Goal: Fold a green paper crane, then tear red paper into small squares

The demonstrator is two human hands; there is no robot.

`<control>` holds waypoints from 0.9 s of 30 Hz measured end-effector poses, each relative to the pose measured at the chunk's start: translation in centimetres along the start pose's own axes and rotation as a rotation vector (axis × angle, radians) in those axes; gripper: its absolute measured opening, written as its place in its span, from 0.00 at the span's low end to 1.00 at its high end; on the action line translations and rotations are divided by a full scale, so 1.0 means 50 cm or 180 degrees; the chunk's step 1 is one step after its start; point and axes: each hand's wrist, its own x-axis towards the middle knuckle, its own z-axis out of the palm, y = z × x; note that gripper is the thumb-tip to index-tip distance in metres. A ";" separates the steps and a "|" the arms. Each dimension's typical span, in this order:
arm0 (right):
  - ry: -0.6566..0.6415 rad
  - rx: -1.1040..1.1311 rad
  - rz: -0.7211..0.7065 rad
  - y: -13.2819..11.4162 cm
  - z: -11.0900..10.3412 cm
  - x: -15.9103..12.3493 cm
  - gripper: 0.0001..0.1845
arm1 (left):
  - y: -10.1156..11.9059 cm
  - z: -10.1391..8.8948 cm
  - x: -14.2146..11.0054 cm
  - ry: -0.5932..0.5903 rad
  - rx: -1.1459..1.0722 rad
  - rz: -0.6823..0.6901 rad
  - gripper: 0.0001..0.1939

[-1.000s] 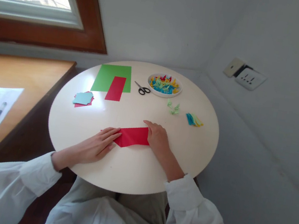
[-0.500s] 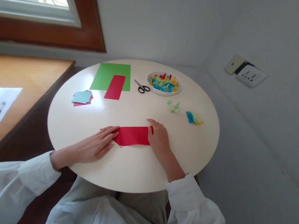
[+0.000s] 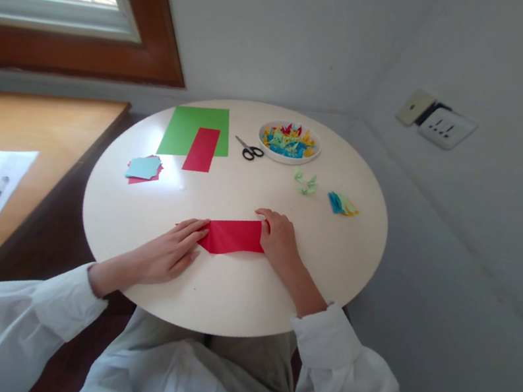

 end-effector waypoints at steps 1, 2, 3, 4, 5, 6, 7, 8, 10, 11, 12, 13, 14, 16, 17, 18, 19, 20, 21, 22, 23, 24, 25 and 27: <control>-0.0001 0.0007 -0.0010 0.000 0.000 0.000 0.19 | 0.000 0.000 0.000 0.0007 -0.0007 0.0001 0.22; -0.0002 0.0012 -0.0021 0.001 0.000 0.000 0.19 | 0.001 -0.001 0.000 0.0010 -0.0013 0.0001 0.22; 0.0001 0.0014 -0.0027 0.001 0.000 -0.001 0.19 | 0.002 -0.001 0.000 0.0011 -0.0016 0.0002 0.22; 0.0000 0.0013 -0.0035 0.002 0.000 -0.002 0.19 | 0.002 -0.001 0.001 0.0011 -0.0017 -0.0001 0.22; 0.0000 0.0013 -0.0043 0.002 0.000 -0.002 0.19 | 0.002 -0.001 0.001 0.0010 -0.0013 -0.0002 0.22; 0.0003 0.0016 -0.0049 0.003 0.000 -0.003 0.19 | 0.003 -0.001 0.001 0.0006 -0.0006 -0.0003 0.22; 0.0012 0.0022 -0.0054 0.004 0.000 -0.004 0.19 | 0.003 -0.001 0.001 0.0001 0.0002 -0.0003 0.22; 0.0018 0.0032 -0.0058 0.005 0.000 -0.004 0.19 | 0.002 -0.001 0.001 -0.0006 0.0010 -0.0004 0.22; 0.0025 0.0053 -0.0057 0.007 0.001 -0.005 0.19 | 0.002 0.000 0.001 -0.0011 0.0018 -0.0007 0.22; 0.0020 0.0064 -0.0042 0.007 0.001 -0.004 0.19 | 0.001 0.000 0.000 -0.0011 0.0018 -0.0006 0.22; 0.0014 0.0076 -0.0016 0.008 0.001 -0.004 0.18 | 0.001 0.001 0.000 -0.0007 0.0015 -0.0010 0.22; 0.0010 0.0092 0.0024 0.008 0.001 -0.005 0.18 | 0.000 0.001 0.000 -0.0005 0.0011 -0.0014 0.23; 0.0014 0.0117 0.0071 0.008 0.000 -0.005 0.18 | 0.000 0.001 0.000 -0.0006 0.0006 -0.0026 0.23; 0.0068 0.0182 0.0174 0.007 -0.002 -0.009 0.17 | 0.001 0.001 -0.002 -0.0033 -0.0014 -0.0058 0.23; 0.0112 0.0211 0.0226 0.007 -0.004 -0.012 0.16 | 0.001 0.000 -0.003 -0.0056 -0.0021 -0.0064 0.23; 0.0152 0.0232 0.0269 0.006 -0.006 -0.015 0.16 | 0.001 0.000 -0.004 -0.0088 -0.0023 -0.0054 0.23; 0.0178 0.0239 0.0301 0.006 -0.008 -0.019 0.17 | 0.002 0.000 -0.006 -0.0123 -0.0015 -0.0029 0.23; 0.0185 0.0230 0.0321 0.005 -0.009 -0.023 0.18 | 0.002 0.000 -0.008 -0.0157 -0.0001 0.0003 0.23; 0.0173 0.0208 0.0328 0.005 -0.011 -0.026 0.19 | 0.002 0.000 -0.010 -0.0189 0.0018 0.0034 0.23; 0.0147 0.0178 0.0317 0.005 -0.012 -0.029 0.20 | 0.002 0.001 -0.011 -0.0213 0.0038 0.0054 0.24; 0.0115 0.0145 0.0292 0.005 -0.012 -0.031 0.20 | 0.002 0.001 -0.013 -0.0236 0.0052 0.0062 0.24; 0.0086 0.0110 0.0266 0.004 -0.012 -0.032 0.21 | 0.002 0.001 -0.014 -0.0258 0.0062 0.0059 0.24; 0.0059 0.0078 0.0241 0.004 -0.012 -0.032 0.21 | 0.002 0.001 -0.014 -0.0282 0.0074 0.0051 0.25; 0.0011 0.0017 0.0201 0.003 -0.012 -0.031 0.21 | 0.002 0.001 -0.015 -0.0344 0.0108 0.0039 0.25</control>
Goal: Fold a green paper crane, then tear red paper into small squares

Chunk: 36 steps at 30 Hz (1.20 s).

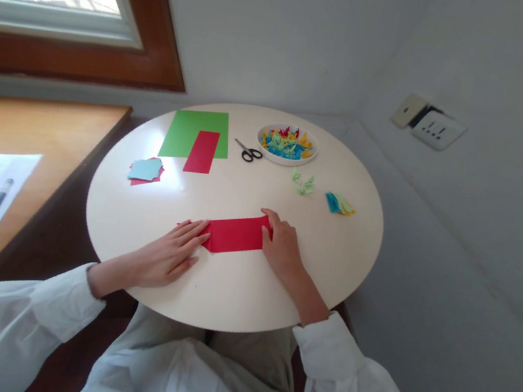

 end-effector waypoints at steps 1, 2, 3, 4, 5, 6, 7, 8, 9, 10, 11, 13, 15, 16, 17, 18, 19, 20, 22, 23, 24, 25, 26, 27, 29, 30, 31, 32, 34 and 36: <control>-0.0019 -0.0032 -0.0018 -0.001 0.000 0.000 0.21 | 0.000 0.000 0.000 -0.0027 0.0019 -0.0008 0.25; -0.0034 -0.0064 -0.0032 -0.001 0.000 0.000 0.20 | 0.000 0.001 0.000 -0.0040 0.0036 -0.0015 0.26; -0.0047 -0.0093 -0.0045 -0.001 -0.001 0.000 0.20 | 0.000 0.001 0.000 -0.0037 0.0048 -0.0020 0.26; -0.0057 -0.0117 -0.0058 -0.001 -0.001 0.000 0.20 | -0.001 0.002 0.000 -0.0018 0.0051 -0.0022 0.26; -0.0064 -0.0138 -0.0072 -0.001 -0.001 -0.001 0.19 | -0.001 0.002 0.000 0.0011 0.0046 -0.0023 0.25; -0.0067 -0.0155 -0.0086 -0.001 -0.001 -0.001 0.19 | -0.002 0.003 0.000 0.0042 0.0036 -0.0019 0.25; -0.0071 -0.0168 -0.0100 0.000 -0.001 -0.001 0.19 | -0.002 0.004 0.000 0.0070 0.0023 -0.0014 0.25; -0.0074 -0.0179 -0.0114 0.001 -0.001 -0.001 0.19 | -0.003 0.004 0.000 0.0093 0.0006 -0.0006 0.25; -0.0078 -0.0186 -0.0126 0.001 0.000 -0.001 0.19 | -0.003 0.004 0.000 0.0103 -0.0009 0.0001 0.25; -0.0082 -0.0188 -0.0136 0.002 0.000 -0.001 0.19 | -0.002 0.004 0.000 0.0104 -0.0018 0.0008 0.25; -0.0084 -0.0180 -0.0141 0.002 0.000 -0.001 0.19 | -0.001 0.003 0.000 0.0103 -0.0021 0.0012 0.25; -0.0066 -0.0140 -0.0134 0.003 0.000 -0.001 0.19 | 0.000 0.001 -0.001 0.0118 -0.0006 0.0016 0.25; -0.0044 -0.0104 -0.0102 0.003 0.001 0.000 0.19 | 0.002 -0.002 -0.001 0.0166 0.0016 0.0045 0.24; -0.0042 -0.0099 -0.0083 0.004 0.001 0.000 0.19 | 0.002 -0.003 -0.001 0.0193 0.0016 0.0074 0.24; -0.0045 -0.0104 -0.0067 0.004 0.002 0.000 0.18 | 0.003 -0.004 0.000 0.0205 0.0006 0.0107 0.25; -0.0048 -0.0114 -0.0061 0.004 0.003 0.001 0.18 | 0.003 -0.005 0.000 0.0200 -0.0014 0.0142 0.25; -0.0045 -0.0126 -0.0063 0.004 0.004 0.001 0.18 | 0.003 -0.006 0.001 0.0183 -0.0042 0.0172 0.25; -0.0033 -0.0141 -0.0071 0.004 0.004 0.001 0.18 | 0.003 -0.006 0.002 0.0165 -0.0074 0.0194 0.25; -0.0016 -0.0175 -0.0100 0.005 0.006 0.000 0.19 | 0.002 -0.005 0.003 0.0152 -0.0126 0.0212 0.25; -0.0027 -0.0193 -0.0118 0.005 0.006 0.000 0.19 | 0.002 -0.005 0.003 0.0159 -0.0139 0.0204 0.25; -0.0049 -0.0212 -0.0137 0.006 0.007 0.000 0.19 | 0.001 -0.004 0.003 0.0171 -0.0140 0.0191 0.25; -0.0075 -0.0228 -0.0156 0.006 0.007 -0.001 0.20 | 0.001 -0.004 0.003 0.0178 -0.0128 0.0175 0.25; -0.0097 -0.0235 -0.0173 0.007 0.007 -0.001 0.20 | 0.000 -0.003 0.003 0.0177 -0.0106 0.0162 0.25; -0.0108 -0.0234 -0.0187 0.008 0.007 -0.002 0.20 | 0.000 -0.003 0.003 0.0171 -0.0081 0.0153 0.25; -0.0088 -0.0211 -0.0210 0.010 0.008 -0.002 0.20 | -0.001 -0.002 0.002 0.0164 -0.0045 0.0150 0.24; -0.0069 -0.0190 -0.0220 0.011 0.008 -0.003 0.19 | -0.001 -0.001 0.002 0.0170 -0.0043 0.0152 0.24; -0.0058 -0.0172 -0.0226 0.011 0.008 -0.003 0.19 | -0.001 -0.001 0.002 0.0178 -0.0051 0.0153 0.24; -0.0062 -0.0158 -0.0224 0.012 0.008 -0.003 0.19 | -0.001 -0.001 0.001 0.0187 -0.0062 0.0155 0.24; -0.0099 -0.0139 -0.0212 0.013 0.008 -0.003 0.19 | -0.001 0.000 0.001 0.0184 -0.0076 0.0158 0.24; -0.0136 -0.0125 -0.0211 0.013 0.007 -0.003 0.19 | -0.001 0.000 0.001 0.0171 -0.0080 0.0151 0.24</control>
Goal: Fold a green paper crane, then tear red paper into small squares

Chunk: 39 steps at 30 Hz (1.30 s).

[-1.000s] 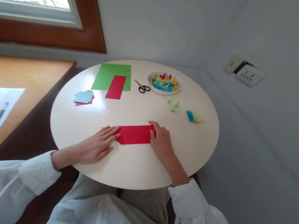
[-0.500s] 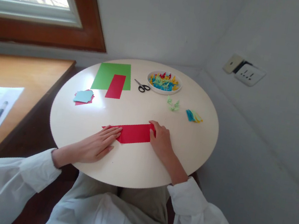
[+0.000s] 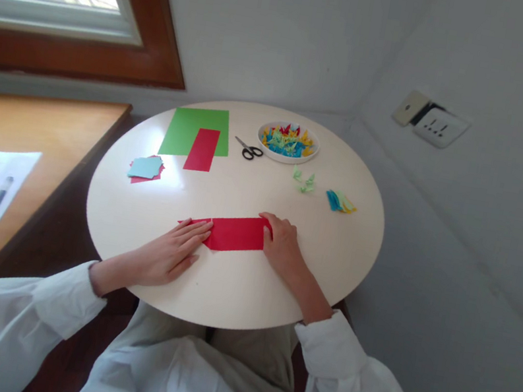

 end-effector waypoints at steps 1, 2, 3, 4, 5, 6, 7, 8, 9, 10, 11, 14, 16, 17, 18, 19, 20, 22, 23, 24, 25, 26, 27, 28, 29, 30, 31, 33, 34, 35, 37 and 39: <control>-0.0006 0.0003 -0.0008 0.000 0.000 0.000 0.19 | 0.000 0.000 0.000 0.0000 -0.0007 -0.0005 0.24; -0.0002 0.0001 -0.0024 0.001 0.000 0.000 0.19 | 0.000 0.000 0.000 0.0006 -0.0020 -0.0011 0.24; 0.0005 0.0000 -0.0042 0.001 0.000 0.000 0.20 | 0.000 0.000 0.000 0.0018 -0.0035 -0.0018 0.24; 0.0009 0.0000 -0.0058 0.002 0.000 0.000 0.20 | 0.000 0.000 0.000 0.0029 -0.0048 -0.0021 0.24; 0.0012 0.0001 -0.0071 0.002 0.000 0.000 0.20 | 0.000 0.000 0.000 0.0038 -0.0057 -0.0026 0.24; 0.0012 0.0007 -0.0075 0.002 -0.001 0.000 0.19 | 0.000 -0.001 0.000 0.0035 -0.0060 -0.0026 0.24; 0.0017 0.0016 -0.0057 0.002 -0.001 0.000 0.19 | 0.001 -0.001 0.000 0.0026 -0.0058 -0.0024 0.25; 0.0028 0.0024 -0.0016 0.002 -0.001 0.001 0.19 | 0.001 -0.001 -0.001 0.0014 -0.0053 -0.0014 0.25; 0.0039 0.0034 0.0038 0.001 -0.002 0.001 0.18 | 0.001 -0.002 -0.001 0.0002 -0.0046 0.0001 0.25; 0.0053 0.0043 0.0093 0.000 -0.003 0.001 0.18 | 0.002 -0.002 -0.002 -0.0010 -0.0035 0.0011 0.25; 0.0067 0.0053 0.0144 -0.001 -0.003 0.001 0.18 | 0.003 -0.003 -0.003 -0.0007 -0.0018 0.0007 0.25; 0.0102 0.0079 0.0197 -0.005 -0.004 0.002 0.18 | 0.005 -0.004 -0.005 0.0057 0.0014 -0.0049 0.24; 0.0130 0.0094 0.0185 -0.006 -0.003 0.002 0.17 | 0.006 -0.005 -0.006 0.0114 -0.0016 -0.0063 0.24; 0.0139 0.0096 0.0174 -0.006 -0.003 0.003 0.17 | 0.007 -0.005 -0.006 0.0135 -0.0044 -0.0052 0.24; 0.0143 0.0091 0.0163 -0.006 -0.002 0.003 0.17 | 0.007 -0.005 -0.006 0.0141 -0.0070 -0.0040 0.24; 0.0141 0.0080 0.0148 -0.006 -0.002 0.003 0.17 | 0.007 -0.005 -0.006 0.0142 -0.0089 -0.0037 0.24; 0.0132 0.0063 0.0126 -0.005 -0.002 0.002 0.17 | 0.007 -0.004 -0.005 0.0137 -0.0102 -0.0035 0.24; 0.0099 0.0028 0.0075 -0.005 -0.002 0.001 0.17 | 0.006 -0.002 -0.005 0.0127 -0.0109 -0.0047 0.24; 0.0074 0.0016 0.0045 -0.004 -0.003 0.001 0.18 | 0.006 -0.002 -0.004 0.0121 -0.0113 -0.0059 0.24; 0.0047 0.0010 0.0020 -0.004 -0.003 0.000 0.18 | 0.006 -0.002 -0.004 0.0118 -0.0118 -0.0068 0.24; 0.0020 0.0008 0.0003 -0.004 -0.004 0.000 0.18 | 0.006 -0.002 -0.004 0.0116 -0.0124 -0.0082 0.24; -0.0004 0.0008 -0.0006 -0.004 -0.004 -0.001 0.19 | 0.006 -0.002 -0.004 0.0114 -0.0129 -0.0093 0.24; -0.0026 0.0010 -0.0010 -0.004 -0.005 -0.001 0.19 | 0.007 -0.003 -0.004 0.0112 -0.0135 -0.0104 0.24; -0.0038 0.0012 -0.0011 -0.003 -0.005 -0.002 0.19 | 0.007 -0.003 -0.004 0.0111 -0.0140 -0.0108 0.24; -0.0035 0.0014 -0.0005 -0.003 -0.005 -0.002 0.19 | 0.007 -0.004 -0.004 0.0108 -0.0146 -0.0106 0.24; -0.0014 0.0017 0.0009 -0.003 -0.005 -0.002 0.19 | 0.007 -0.004 -0.004 0.0106 -0.0152 -0.0102 0.24; 0.0019 0.0031 0.0030 -0.003 -0.005 -0.002 0.19 | 0.008 -0.004 -0.004 0.0105 -0.0156 -0.0097 0.24; 0.0098 0.0100 0.0100 -0.004 -0.006 -0.002 0.19 | 0.007 -0.004 -0.005 0.0105 -0.0144 -0.0085 0.24; 0.0132 0.0147 0.0144 -0.005 -0.007 -0.003 0.18 | 0.007 -0.004 -0.005 0.0104 -0.0131 -0.0071 0.25; 0.0153 0.0193 0.0186 -0.006 -0.009 -0.003 0.18 | 0.007 -0.004 -0.006 0.0095 -0.0117 -0.0045 0.25; 0.0171 0.0239 0.0250 -0.009 -0.012 -0.005 0.19 | 0.006 -0.004 -0.007 0.0055 -0.0084 0.0026 0.24; 0.0176 0.0224 0.0289 -0.011 -0.014 -0.008 0.19 | 0.005 -0.004 -0.008 -0.0011 -0.0048 0.0086 0.24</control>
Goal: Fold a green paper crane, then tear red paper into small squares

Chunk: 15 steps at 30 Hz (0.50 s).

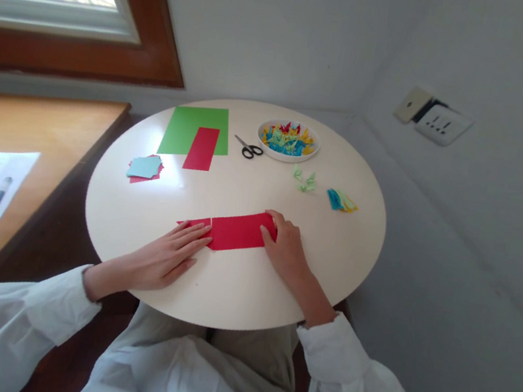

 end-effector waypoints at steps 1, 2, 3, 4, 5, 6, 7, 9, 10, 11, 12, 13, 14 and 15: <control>-0.0003 -0.0016 0.0007 0.000 -0.001 -0.002 0.20 | 0.000 0.000 -0.001 -0.0032 0.0021 0.0006 0.24; -0.0017 -0.0030 0.0001 0.001 -0.001 -0.003 0.20 | -0.001 0.001 -0.001 -0.0058 0.0040 -0.0004 0.24; -0.0031 -0.0037 -0.0020 0.003 -0.001 -0.004 0.20 | -0.001 0.002 -0.002 -0.0079 0.0058 -0.0020 0.24; -0.0050 -0.0040 -0.0060 0.005 -0.001 -0.005 0.20 | -0.002 0.003 -0.002 -0.0100 0.0074 -0.0032 0.24; -0.0065 -0.0048 -0.0116 0.008 0.000 -0.006 0.20 | -0.002 0.004 -0.002 -0.0118 0.0093 -0.0044 0.24; -0.0076 -0.0064 -0.0179 0.011 0.001 -0.007 0.20 | -0.002 0.004 -0.002 -0.0134 0.0112 -0.0049 0.24; -0.0082 -0.0081 -0.0240 0.015 0.002 -0.007 0.20 | -0.002 0.004 -0.003 -0.0153 0.0128 -0.0052 0.24; -0.0085 -0.0127 -0.0323 0.019 0.004 -0.007 0.20 | -0.002 0.004 -0.003 -0.0186 0.0151 -0.0068 0.24; -0.0087 -0.0149 -0.0341 0.021 0.005 -0.007 0.20 | -0.001 0.004 -0.003 -0.0194 0.0154 -0.0087 0.24; -0.0088 -0.0164 -0.0344 0.021 0.005 -0.008 0.20 | -0.001 0.004 -0.004 -0.0198 0.0154 -0.0107 0.24; -0.0091 -0.0174 -0.0343 0.021 0.005 -0.008 0.20 | -0.001 0.005 -0.004 -0.0198 0.0152 -0.0121 0.24; -0.0094 -0.0180 -0.0337 0.020 0.004 -0.008 0.20 | -0.001 0.005 -0.005 -0.0193 0.0147 -0.0129 0.24; -0.0098 -0.0183 -0.0328 0.019 0.004 -0.008 0.20 | -0.001 0.006 -0.005 -0.0181 0.0135 -0.0130 0.24; -0.0103 -0.0182 -0.0321 0.018 0.004 -0.008 0.20 | -0.001 0.007 -0.006 -0.0164 0.0118 -0.0127 0.24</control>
